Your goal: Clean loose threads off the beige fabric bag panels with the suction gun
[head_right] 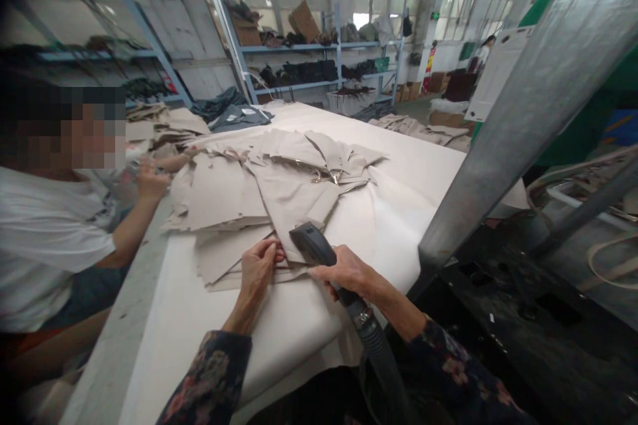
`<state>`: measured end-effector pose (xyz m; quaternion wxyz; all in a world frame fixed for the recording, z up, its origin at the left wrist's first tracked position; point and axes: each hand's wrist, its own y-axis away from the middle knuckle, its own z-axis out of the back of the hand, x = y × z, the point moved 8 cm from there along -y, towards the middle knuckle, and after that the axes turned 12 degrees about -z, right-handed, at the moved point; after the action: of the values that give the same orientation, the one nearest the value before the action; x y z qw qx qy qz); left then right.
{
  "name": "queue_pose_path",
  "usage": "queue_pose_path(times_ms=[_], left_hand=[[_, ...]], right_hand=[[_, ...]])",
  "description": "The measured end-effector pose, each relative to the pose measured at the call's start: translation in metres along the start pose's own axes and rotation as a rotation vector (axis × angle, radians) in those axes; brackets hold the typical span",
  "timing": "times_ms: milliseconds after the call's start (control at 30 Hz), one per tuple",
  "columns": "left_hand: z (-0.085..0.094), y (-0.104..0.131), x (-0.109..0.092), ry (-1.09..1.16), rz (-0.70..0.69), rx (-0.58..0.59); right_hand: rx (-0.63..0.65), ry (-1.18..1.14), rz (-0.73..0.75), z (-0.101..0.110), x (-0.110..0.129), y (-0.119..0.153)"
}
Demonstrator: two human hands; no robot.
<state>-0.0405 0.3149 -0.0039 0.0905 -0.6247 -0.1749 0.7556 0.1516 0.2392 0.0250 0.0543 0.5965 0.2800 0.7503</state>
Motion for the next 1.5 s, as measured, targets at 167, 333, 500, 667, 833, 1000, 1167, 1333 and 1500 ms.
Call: queue_pose_path(times_ms=[167, 333, 500, 667, 833, 1000, 1167, 1333, 1500], left_hand=[[-0.003, 0.007, -0.022, -0.182, -0.126, 0.003], [-0.042, 0.033, -0.063, -0.644, -0.522, 0.173], [-0.060, 0.037, -0.062, -0.899, -0.539, 0.192], [-0.042, 0.027, -0.056, -0.861, -0.505, 0.144], [0.004, 0.066, -0.068, -0.806, -0.624, 0.129], [0.067, 0.124, -0.054, -0.940, -0.546, 0.339], [0.099, 0.143, -0.083, -1.115, -0.487, 0.375], [0.043, 0.129, -0.122, -1.128, -0.382, 0.249], [0.011, 0.122, -0.100, -1.060, -0.227, 0.145]], right_hand=[[-0.112, -0.036, 0.117, 0.021, 0.038, -0.004], [-0.153, -0.014, 0.077, 0.037, 0.026, 0.027], [-0.142, -0.003, 0.023, 0.031, -0.017, 0.056], [-0.143, 0.000, 0.023, 0.023, -0.038, 0.086], [-0.118, 0.059, 0.068, 0.010, -0.035, 0.124], [-0.060, 0.176, 0.037, -0.016, -0.039, 0.146], [0.018, 0.195, 0.028, -0.040, -0.052, 0.142], [-0.060, 0.200, 0.015, -0.039, -0.054, 0.146], [-0.096, 0.216, -0.009, -0.033, -0.059, 0.161]])
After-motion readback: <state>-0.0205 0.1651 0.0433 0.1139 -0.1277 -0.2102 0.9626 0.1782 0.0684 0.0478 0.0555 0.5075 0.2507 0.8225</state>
